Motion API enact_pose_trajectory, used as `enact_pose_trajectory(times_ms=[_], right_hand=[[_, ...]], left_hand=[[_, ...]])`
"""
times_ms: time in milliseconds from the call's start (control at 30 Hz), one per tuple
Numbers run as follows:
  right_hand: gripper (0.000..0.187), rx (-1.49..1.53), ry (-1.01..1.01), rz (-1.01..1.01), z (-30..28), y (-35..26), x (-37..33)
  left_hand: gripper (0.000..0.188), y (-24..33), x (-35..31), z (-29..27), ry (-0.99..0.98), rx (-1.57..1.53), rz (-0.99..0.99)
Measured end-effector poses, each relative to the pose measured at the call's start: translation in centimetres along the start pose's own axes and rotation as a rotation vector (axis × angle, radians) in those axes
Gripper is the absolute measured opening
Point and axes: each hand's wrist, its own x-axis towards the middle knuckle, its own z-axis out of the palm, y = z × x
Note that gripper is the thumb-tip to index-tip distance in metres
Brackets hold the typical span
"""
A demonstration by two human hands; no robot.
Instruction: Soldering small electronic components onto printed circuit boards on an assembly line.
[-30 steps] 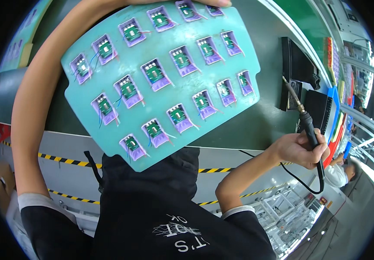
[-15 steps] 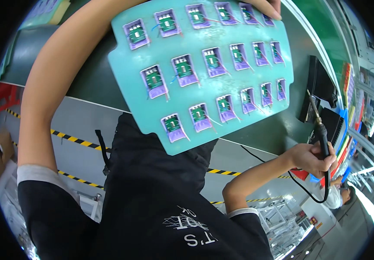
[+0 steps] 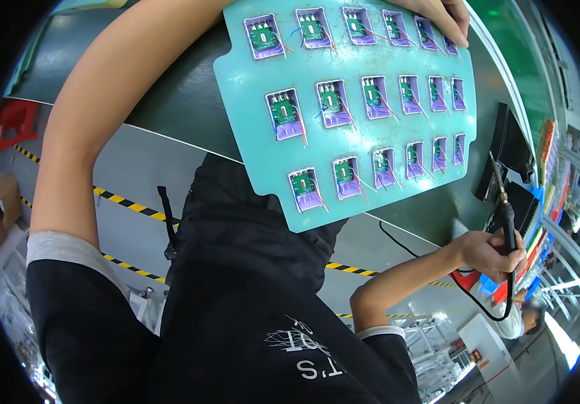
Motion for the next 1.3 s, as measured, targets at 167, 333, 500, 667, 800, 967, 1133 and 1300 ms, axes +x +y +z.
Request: enact_pose_trajectory(times_ms=[167,333,500,667,800,967,1133,1300], right_hand=[[0.027,0.006,0.009,0.017,-0.4,0.4,0.0],[0.026,0.045,-0.01,-0.005,-0.2,0.3,0.2],[0.025,0.019,0.028,0.004,-0.5,0.6,0.3],[0.023,0.043,0.028,0.015,-0.2,0.5,0.3],[0.022,0.029,0.084,0.016,0.0,0.4,0.4],[0.025,0.01,0.09,0.019,-0.3,0.3,0.3],[0.026,-0.01,0.076,0.028,-0.6,0.4,0.3],[0.027,0.015,0.101,0.017,-0.5,0.5,0.3]], left_hand=[[0.031,-0.3,0.3,0.3,-0.004,-0.035,0.031],[0.033,-0.1,-0.2,-0.2,0.02,-0.017,0.059],[0.032,-0.1,0.4,-0.1,0.039,-0.016,0.096],[0.029,1.8,0.1,-1.0,0.128,0.12,0.02],[0.03,11.1,-4.1,-3.4,0.317,0.267,-0.425],[0.038,13.3,-12.9,0.3,0.651,0.007,-0.724],[0.029,15.1,-18.6,6.9,0.777,-0.603,-1.019],[0.028,14.1,-17.1,8.5,0.846,-0.672,-0.985]])
